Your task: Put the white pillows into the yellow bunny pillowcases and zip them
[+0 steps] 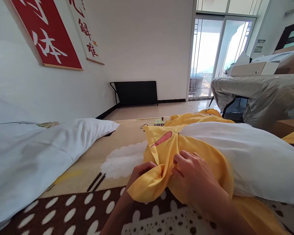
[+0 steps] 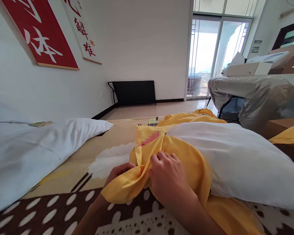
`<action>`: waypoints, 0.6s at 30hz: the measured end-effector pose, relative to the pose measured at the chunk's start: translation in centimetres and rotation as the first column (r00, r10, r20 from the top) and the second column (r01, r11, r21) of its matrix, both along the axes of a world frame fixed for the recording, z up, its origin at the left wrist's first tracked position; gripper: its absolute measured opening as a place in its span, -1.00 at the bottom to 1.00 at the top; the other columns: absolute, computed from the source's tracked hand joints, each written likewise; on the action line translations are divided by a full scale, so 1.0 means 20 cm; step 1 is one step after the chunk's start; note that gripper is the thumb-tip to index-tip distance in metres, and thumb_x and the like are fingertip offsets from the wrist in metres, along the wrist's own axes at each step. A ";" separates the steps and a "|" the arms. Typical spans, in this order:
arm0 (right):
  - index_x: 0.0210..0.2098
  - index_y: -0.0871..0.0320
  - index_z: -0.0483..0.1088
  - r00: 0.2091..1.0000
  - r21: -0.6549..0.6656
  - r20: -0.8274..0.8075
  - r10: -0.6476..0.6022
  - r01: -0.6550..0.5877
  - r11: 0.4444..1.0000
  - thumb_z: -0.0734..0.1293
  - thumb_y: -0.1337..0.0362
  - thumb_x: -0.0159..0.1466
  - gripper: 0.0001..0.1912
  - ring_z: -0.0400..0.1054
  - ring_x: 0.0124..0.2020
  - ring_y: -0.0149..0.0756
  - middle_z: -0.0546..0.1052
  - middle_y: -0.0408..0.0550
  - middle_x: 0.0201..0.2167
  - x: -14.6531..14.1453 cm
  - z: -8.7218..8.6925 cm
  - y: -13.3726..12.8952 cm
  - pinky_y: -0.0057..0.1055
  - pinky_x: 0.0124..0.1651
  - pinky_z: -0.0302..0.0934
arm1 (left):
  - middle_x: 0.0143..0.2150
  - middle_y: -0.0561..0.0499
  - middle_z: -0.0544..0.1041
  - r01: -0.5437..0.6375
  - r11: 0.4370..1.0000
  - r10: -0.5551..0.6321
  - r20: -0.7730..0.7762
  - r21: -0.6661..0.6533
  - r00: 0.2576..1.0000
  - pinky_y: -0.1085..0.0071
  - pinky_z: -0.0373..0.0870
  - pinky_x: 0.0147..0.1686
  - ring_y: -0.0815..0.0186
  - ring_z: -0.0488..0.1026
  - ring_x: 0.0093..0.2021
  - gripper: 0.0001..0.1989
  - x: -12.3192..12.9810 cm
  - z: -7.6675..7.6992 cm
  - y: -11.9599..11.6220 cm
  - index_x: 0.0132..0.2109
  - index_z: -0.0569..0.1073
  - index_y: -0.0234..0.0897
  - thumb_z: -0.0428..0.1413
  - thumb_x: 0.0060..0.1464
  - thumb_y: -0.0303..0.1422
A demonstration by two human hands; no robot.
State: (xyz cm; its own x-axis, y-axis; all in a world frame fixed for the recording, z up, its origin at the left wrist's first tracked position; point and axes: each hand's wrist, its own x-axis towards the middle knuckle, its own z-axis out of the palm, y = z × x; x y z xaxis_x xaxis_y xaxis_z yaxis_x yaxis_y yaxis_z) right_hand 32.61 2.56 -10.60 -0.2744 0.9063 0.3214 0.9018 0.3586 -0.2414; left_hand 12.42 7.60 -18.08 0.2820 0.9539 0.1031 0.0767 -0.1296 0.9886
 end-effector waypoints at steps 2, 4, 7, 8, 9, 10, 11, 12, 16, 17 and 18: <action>-0.39 0.12 0.35 0.992 -0.003 0.010 0.126 -0.126 0.992 0.21 0.34 0.26 -0.88 0.33 -0.33 -0.30 0.47 -0.10 -0.37 -0.02 -0.01 -0.03 -0.36 -0.22 0.05 | -0.53 0.08 0.39 0.069 0.995 -0.065 0.061 -0.077 0.996 0.51 0.20 -0.51 0.42 0.26 -0.52 -0.70 0.00 0.02 0.00 -0.43 0.42 -0.31 0.25 -0.21 -0.17; -0.37 0.14 0.36 0.979 -0.065 0.074 0.191 -0.186 0.980 0.23 0.35 0.23 -0.91 0.34 -0.26 -0.25 0.48 -0.06 -0.33 -0.05 -0.04 -0.03 -0.31 -0.14 0.08 | -0.51 0.09 0.37 0.060 0.986 -0.047 0.083 -0.158 0.995 0.53 0.17 -0.51 0.42 0.25 -0.51 -0.67 0.00 0.02 0.02 -0.35 0.42 -0.30 0.20 -0.10 -0.11; -0.25 0.22 0.39 0.968 -0.127 0.178 0.179 -0.158 0.979 0.28 0.38 0.14 -0.83 0.31 -0.12 -0.10 0.47 0.08 -0.20 -0.09 -0.08 0.01 -0.21 -0.05 0.09 | -0.46 0.05 0.42 -0.134 0.970 0.131 -0.026 -0.201 0.991 0.49 0.22 -0.48 0.36 0.30 -0.44 -0.55 0.01 -0.02 0.07 -0.35 0.43 -0.34 0.17 -0.11 0.02; -0.20 0.24 0.38 0.964 -0.136 0.199 0.177 -0.151 0.979 0.29 0.40 0.11 -0.77 0.29 -0.09 -0.07 0.45 0.11 -0.16 -0.11 -0.10 0.03 -0.19 -0.04 0.10 | -0.48 0.03 0.42 -0.187 0.961 0.178 -0.058 -0.204 0.982 0.47 0.22 -0.48 0.34 0.30 -0.45 -0.51 0.01 -0.04 0.08 -0.39 0.42 -0.35 0.15 -0.13 0.07; -0.16 0.26 0.37 0.960 -0.140 0.215 0.181 -0.154 0.978 0.30 0.41 0.09 -0.71 0.28 -0.07 -0.05 0.44 0.13 -0.13 -0.12 -0.11 0.04 -0.17 -0.03 0.10 | -0.51 0.03 0.42 -0.215 0.953 0.202 -0.079 -0.214 0.976 0.45 0.22 -0.49 0.32 0.31 -0.46 -0.47 0.02 -0.06 0.10 -0.43 0.41 -0.36 0.12 -0.13 0.11; -0.14 0.27 0.36 0.956 -0.141 0.224 0.190 -0.161 0.977 0.30 0.43 0.07 -0.67 0.27 -0.06 -0.04 0.43 0.14 -0.12 -0.14 -0.11 0.05 -0.16 -0.02 0.10 | -0.56 0.03 0.40 -0.224 0.946 0.210 -0.084 -0.234 0.974 0.44 0.21 -0.51 0.31 0.30 -0.48 -0.46 0.02 -0.07 0.10 -0.47 0.40 -0.36 0.10 -0.13 0.13; -0.12 0.28 0.36 0.952 -0.147 0.231 0.202 -0.171 0.974 0.29 0.44 0.07 -0.65 0.27 -0.06 -0.04 0.43 0.14 -0.11 -0.15 -0.12 0.06 -0.15 -0.01 0.10 | -0.60 0.04 0.37 -0.218 0.942 0.205 -0.077 -0.257 0.976 0.42 0.20 -0.52 0.30 0.29 -0.51 -0.46 0.02 -0.08 0.11 -0.50 0.39 -0.35 0.09 -0.12 0.13; -0.12 0.29 0.36 0.948 -0.154 0.235 0.212 -0.179 0.972 0.28 0.45 0.07 -0.65 0.27 -0.06 -0.05 0.43 0.15 -0.11 -0.15 -0.13 0.07 -0.15 0.01 0.09 | -0.62 0.04 0.36 -0.202 0.940 0.193 -0.061 -0.276 0.979 0.41 0.20 -0.52 0.30 0.28 -0.52 -0.48 0.02 -0.08 0.11 -0.51 0.39 -0.35 0.10 -0.12 0.10; -0.06 0.32 0.35 0.933 -0.180 0.235 0.273 -0.234 0.955 0.25 0.44 0.12 -0.64 0.25 -0.03 -0.04 0.42 0.20 -0.06 -0.18 -0.16 0.08 -0.11 0.08 0.04 | -0.60 0.06 0.38 -0.162 0.944 0.177 0.028 -0.286 0.984 0.42 0.21 -0.50 0.37 0.22 -0.52 -0.63 0.03 -0.12 0.12 -0.58 0.37 -0.32 0.27 -0.25 -0.12; -0.03 0.33 0.33 0.928 -0.182 0.231 0.292 -0.253 0.950 0.25 0.44 0.12 -0.61 0.24 -0.01 -0.04 0.41 0.21 -0.04 -0.18 -0.17 0.08 -0.09 0.10 0.02 | -0.59 0.07 0.39 -0.158 0.947 0.180 0.054 -0.280 0.982 0.42 0.23 -0.48 0.37 0.22 -0.51 -0.66 0.03 -0.13 0.12 -0.59 0.36 -0.32 0.30 -0.29 -0.18; -0.01 0.34 0.32 0.925 -0.176 0.226 0.305 -0.269 0.947 0.26 0.44 0.12 -0.58 0.24 0.00 -0.03 0.40 0.21 -0.03 -0.18 -0.18 0.08 -0.07 0.12 0.00 | -0.57 0.07 0.39 -0.156 0.948 0.186 0.084 -0.276 0.979 0.42 0.26 -0.45 0.38 0.24 -0.50 -0.69 0.03 -0.15 0.13 -0.58 0.36 -0.31 0.31 -0.29 -0.22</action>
